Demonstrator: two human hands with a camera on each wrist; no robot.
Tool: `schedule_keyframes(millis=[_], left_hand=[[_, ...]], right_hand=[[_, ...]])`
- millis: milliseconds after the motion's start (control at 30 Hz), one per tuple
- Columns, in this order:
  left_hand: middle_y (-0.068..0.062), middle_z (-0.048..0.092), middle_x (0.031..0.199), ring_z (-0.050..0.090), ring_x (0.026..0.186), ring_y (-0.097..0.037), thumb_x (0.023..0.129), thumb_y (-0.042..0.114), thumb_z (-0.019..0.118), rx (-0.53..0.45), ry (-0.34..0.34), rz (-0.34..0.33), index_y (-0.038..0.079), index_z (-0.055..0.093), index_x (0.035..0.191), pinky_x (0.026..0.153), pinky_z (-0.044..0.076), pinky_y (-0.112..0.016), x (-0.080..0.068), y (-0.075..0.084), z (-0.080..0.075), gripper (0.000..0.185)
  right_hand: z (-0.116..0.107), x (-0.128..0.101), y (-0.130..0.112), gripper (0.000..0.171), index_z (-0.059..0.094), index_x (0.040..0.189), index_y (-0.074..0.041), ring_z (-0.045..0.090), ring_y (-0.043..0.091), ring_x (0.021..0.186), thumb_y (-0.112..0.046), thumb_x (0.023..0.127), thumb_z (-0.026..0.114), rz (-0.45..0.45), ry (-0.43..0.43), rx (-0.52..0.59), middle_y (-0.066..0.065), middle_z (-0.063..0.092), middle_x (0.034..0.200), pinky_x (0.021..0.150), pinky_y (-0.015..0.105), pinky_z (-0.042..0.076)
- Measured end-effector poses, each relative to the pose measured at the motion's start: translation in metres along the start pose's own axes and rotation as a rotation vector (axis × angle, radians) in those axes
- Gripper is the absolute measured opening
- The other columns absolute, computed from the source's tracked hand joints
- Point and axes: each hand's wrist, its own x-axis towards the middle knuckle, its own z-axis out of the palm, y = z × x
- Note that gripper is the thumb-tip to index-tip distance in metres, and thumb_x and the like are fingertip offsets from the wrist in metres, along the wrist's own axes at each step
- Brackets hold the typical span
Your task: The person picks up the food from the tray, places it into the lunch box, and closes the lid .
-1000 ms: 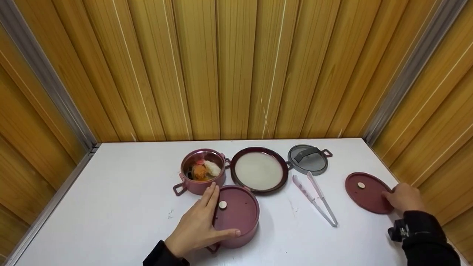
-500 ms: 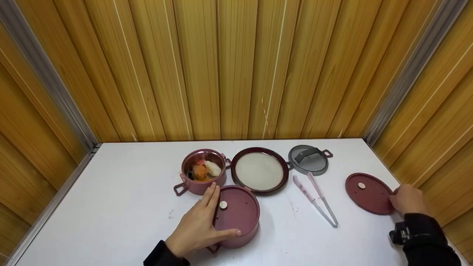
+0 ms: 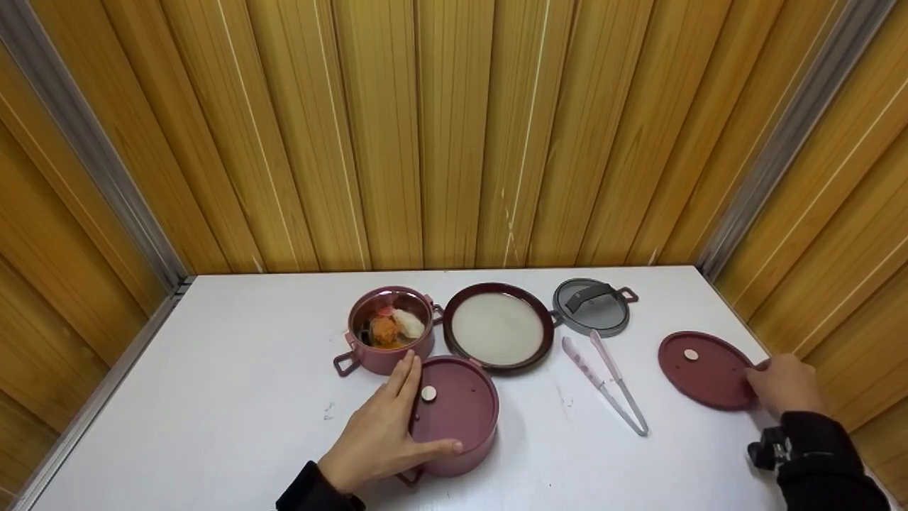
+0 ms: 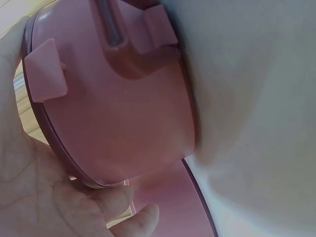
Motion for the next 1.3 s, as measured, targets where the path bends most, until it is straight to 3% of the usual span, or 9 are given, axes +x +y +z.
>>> schedule_keyframes(millis=[267, 467, 767, 1100, 1300], left_hand=[[-0.024, 0.021, 0.178, 0.037, 0.159, -0.043, 0.08, 0.085, 0.072, 0.004, 0.004, 0.0, -0.001, 0.024, 0.169, 0.121, 0.045, -0.06, 0.0, 0.0, 0.0, 0.133], [-0.024, 0.021, 0.178, 0.038, 0.159, -0.044, 0.081, 0.083, 0.073, -0.009, 0.011, 0.009, -0.001, 0.022, 0.17, 0.121, 0.045, -0.06, 0.0, 0.0, 0.0, 0.132], [-0.023, 0.02, 0.178, 0.036, 0.16, -0.043, 0.08, 0.084, 0.074, -0.021, -0.003, -0.005, 0.001, 0.022, 0.17, 0.122, 0.044, -0.061, 0.0, 0.0, -0.001, 0.133], [-0.023, 0.02, 0.178, 0.037, 0.16, -0.042, 0.08, 0.081, 0.077, -0.052, -0.008, 0.001, 0.001, 0.022, 0.17, 0.121, 0.045, -0.061, 0.0, 0.001, -0.006, 0.132], [-0.021, 0.02, 0.179, 0.041, 0.155, -0.048, 0.079, 0.077, 0.08, -0.065, 0.019, 0.016, 0.006, 0.02, 0.172, 0.119, 0.046, -0.064, 0.005, 0.005, -0.016, 0.132]], right_hand=[[-0.005, -0.009, -0.006, 0.05, 0.067, 0.116, 0.021, 0.06, 0.031, 0.084, -0.028, 0.108, 0.06, -0.045, 0.028, 0.03, 0.024, 0.069, 0.091, 0.062, 0.032, 0.047], [-0.013, -0.009, -0.014, 0.045, 0.069, 0.11, 0.018, 0.058, 0.036, 0.088, -0.026, 0.109, 0.06, -0.091, 0.067, 0.005, 0.029, 0.068, 0.096, 0.065, 0.032, 0.044], [-0.019, -0.013, -0.031, 0.041, 0.071, 0.101, 0.016, 0.056, 0.04, 0.085, -0.023, 0.108, 0.061, -0.152, 0.163, -0.021, 0.027, 0.068, 0.089, 0.064, 0.032, 0.041], [-0.022, -0.021, -0.066, 0.039, 0.073, 0.106, 0.017, 0.065, 0.045, 0.085, -0.02, 0.108, 0.062, -0.262, 0.313, -0.019, 0.032, 0.074, 0.092, 0.064, 0.032, 0.041], [-0.018, -0.024, -0.094, 0.035, 0.075, 0.104, 0.014, 0.065, 0.032, 0.075, -0.02, 0.106, 0.066, -0.336, 0.418, 0.008, 0.028, 0.076, 0.088, 0.059, 0.027, 0.043]])
